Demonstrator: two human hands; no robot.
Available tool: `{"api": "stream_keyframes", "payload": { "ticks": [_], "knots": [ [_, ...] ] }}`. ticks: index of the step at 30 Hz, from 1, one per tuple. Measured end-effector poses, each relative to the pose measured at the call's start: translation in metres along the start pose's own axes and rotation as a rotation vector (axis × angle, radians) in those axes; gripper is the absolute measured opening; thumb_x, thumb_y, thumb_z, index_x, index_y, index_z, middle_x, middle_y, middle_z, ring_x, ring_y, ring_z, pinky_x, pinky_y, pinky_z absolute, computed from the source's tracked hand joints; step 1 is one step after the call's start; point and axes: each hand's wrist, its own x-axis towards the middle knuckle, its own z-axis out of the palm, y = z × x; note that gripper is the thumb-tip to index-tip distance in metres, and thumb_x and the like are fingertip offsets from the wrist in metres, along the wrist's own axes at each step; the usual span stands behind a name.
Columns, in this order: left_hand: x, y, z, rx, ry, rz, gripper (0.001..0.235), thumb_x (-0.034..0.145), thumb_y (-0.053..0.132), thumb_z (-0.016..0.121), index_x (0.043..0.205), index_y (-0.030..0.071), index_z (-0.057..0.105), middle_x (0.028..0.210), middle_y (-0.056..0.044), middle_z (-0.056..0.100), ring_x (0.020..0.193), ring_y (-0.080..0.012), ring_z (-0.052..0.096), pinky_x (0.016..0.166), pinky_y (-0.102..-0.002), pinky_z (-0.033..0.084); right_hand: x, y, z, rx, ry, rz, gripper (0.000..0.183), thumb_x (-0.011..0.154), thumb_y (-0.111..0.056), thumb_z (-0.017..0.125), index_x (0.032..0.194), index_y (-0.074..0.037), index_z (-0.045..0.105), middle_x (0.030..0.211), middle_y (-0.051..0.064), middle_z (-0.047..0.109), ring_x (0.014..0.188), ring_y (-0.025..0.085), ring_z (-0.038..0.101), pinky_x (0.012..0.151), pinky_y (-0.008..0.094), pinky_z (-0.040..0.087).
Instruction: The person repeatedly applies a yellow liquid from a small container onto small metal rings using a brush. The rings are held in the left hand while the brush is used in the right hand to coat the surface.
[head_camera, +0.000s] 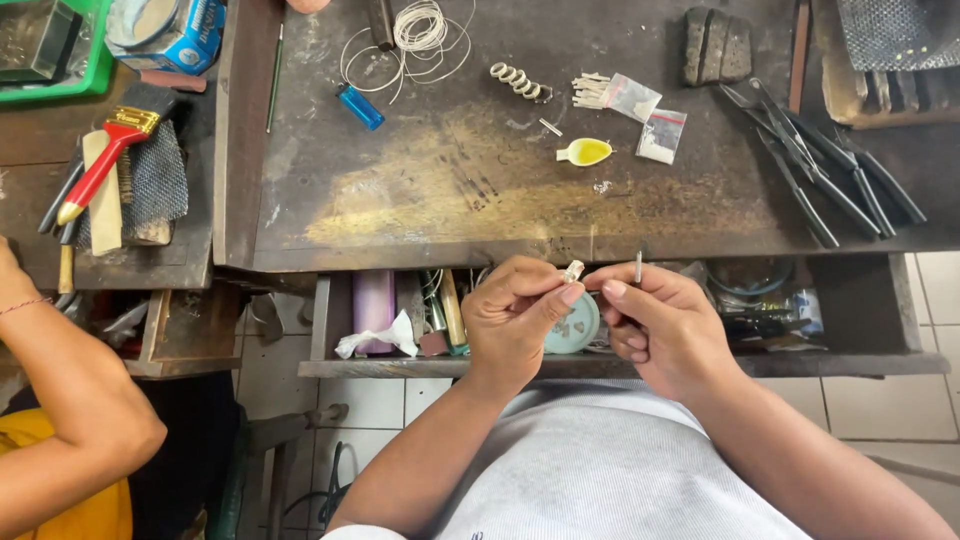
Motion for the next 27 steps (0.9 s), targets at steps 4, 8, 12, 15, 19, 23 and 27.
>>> {"api": "stream_keyframes", "payload": {
  "ticks": [4, 8, 12, 15, 19, 23, 27],
  "knots": [
    [-0.007, 0.008, 0.001, 0.107, -0.026, 0.075, 0.013, 0.068, -0.005, 0.071, 0.079, -0.004, 0.064, 0.066, -0.015, 0.058, 0.049, -0.0094, 0.047, 0.042, -0.023, 0.042, -0.005, 0.008, 0.0, 0.042, -0.026, 0.029, 0.014, 0.079, 0.001, 0.053, 0.087, 0.011, 0.058, 0.058, 0.015, 0.045, 0.036, 0.006, 0.028, 0.028, 0.017, 0.026],
    [-0.01, 0.017, 0.002, 0.193, -0.046, 0.143, 0.014, 0.065, -0.005, 0.074, 0.076, -0.001, 0.066, 0.067, -0.013, 0.059, 0.05, -0.0097, 0.047, 0.043, -0.023, 0.043, -0.003, 0.016, -0.005, 0.065, -0.061, 0.059, 0.015, 0.079, 0.0, 0.053, 0.086, 0.011, 0.059, 0.06, 0.016, 0.048, 0.035, 0.005, 0.028, 0.027, 0.017, 0.026],
    [-0.01, 0.022, 0.001, 0.254, -0.078, 0.234, 0.014, 0.066, -0.004, 0.073, 0.077, 0.001, 0.067, 0.067, -0.012, 0.06, 0.05, -0.0104, 0.05, 0.044, -0.023, 0.043, -0.007, 0.013, 0.0, 0.114, -0.065, 0.123, 0.01, 0.078, -0.001, 0.055, 0.081, 0.008, 0.059, 0.058, 0.013, 0.047, 0.035, 0.003, 0.028, 0.029, 0.014, 0.024],
    [-0.011, 0.02, -0.001, 0.291, -0.095, 0.268, 0.013, 0.065, -0.002, 0.074, 0.076, 0.002, 0.068, 0.068, -0.011, 0.061, 0.051, -0.0138, 0.055, 0.046, -0.023, 0.045, -0.01, 0.005, 0.007, 0.127, -0.079, 0.14, 0.01, 0.078, -0.002, 0.055, 0.077, 0.007, 0.059, 0.057, 0.012, 0.047, 0.035, 0.003, 0.029, 0.028, 0.014, 0.024],
    [-0.011, 0.019, -0.005, 0.326, -0.119, 0.28, 0.013, 0.065, -0.002, 0.074, 0.075, 0.003, 0.068, 0.068, -0.01, 0.062, 0.051, -0.0141, 0.055, 0.047, -0.023, 0.046, -0.009, 0.007, 0.004, 0.119, -0.072, 0.141, 0.008, 0.077, -0.001, 0.056, 0.077, 0.007, 0.058, 0.057, 0.012, 0.047, 0.033, 0.003, 0.029, 0.027, 0.014, 0.023],
    [-0.009, 0.022, -0.006, 0.379, -0.189, 0.26, 0.013, 0.067, -0.001, 0.072, 0.079, 0.003, 0.068, 0.069, -0.009, 0.062, 0.054, -0.0149, 0.058, 0.048, -0.024, 0.049, -0.01, 0.003, 0.007, 0.044, -0.06, 0.078, 0.007, 0.077, 0.002, 0.056, 0.075, 0.008, 0.057, 0.055, 0.013, 0.048, 0.034, 0.003, 0.028, 0.028, 0.015, 0.024],
    [-0.008, 0.024, -0.008, 0.277, -0.26, 0.109, 0.014, 0.071, -0.001, 0.068, 0.084, 0.003, 0.067, 0.072, -0.01, 0.063, 0.059, -0.0133, 0.059, 0.052, -0.024, 0.051, -0.009, 0.0, 0.007, -0.064, -0.065, -0.069, 0.005, 0.076, 0.006, 0.055, 0.074, 0.01, 0.056, 0.053, 0.013, 0.046, 0.035, 0.003, 0.028, 0.028, 0.014, 0.026]
  ]
}}
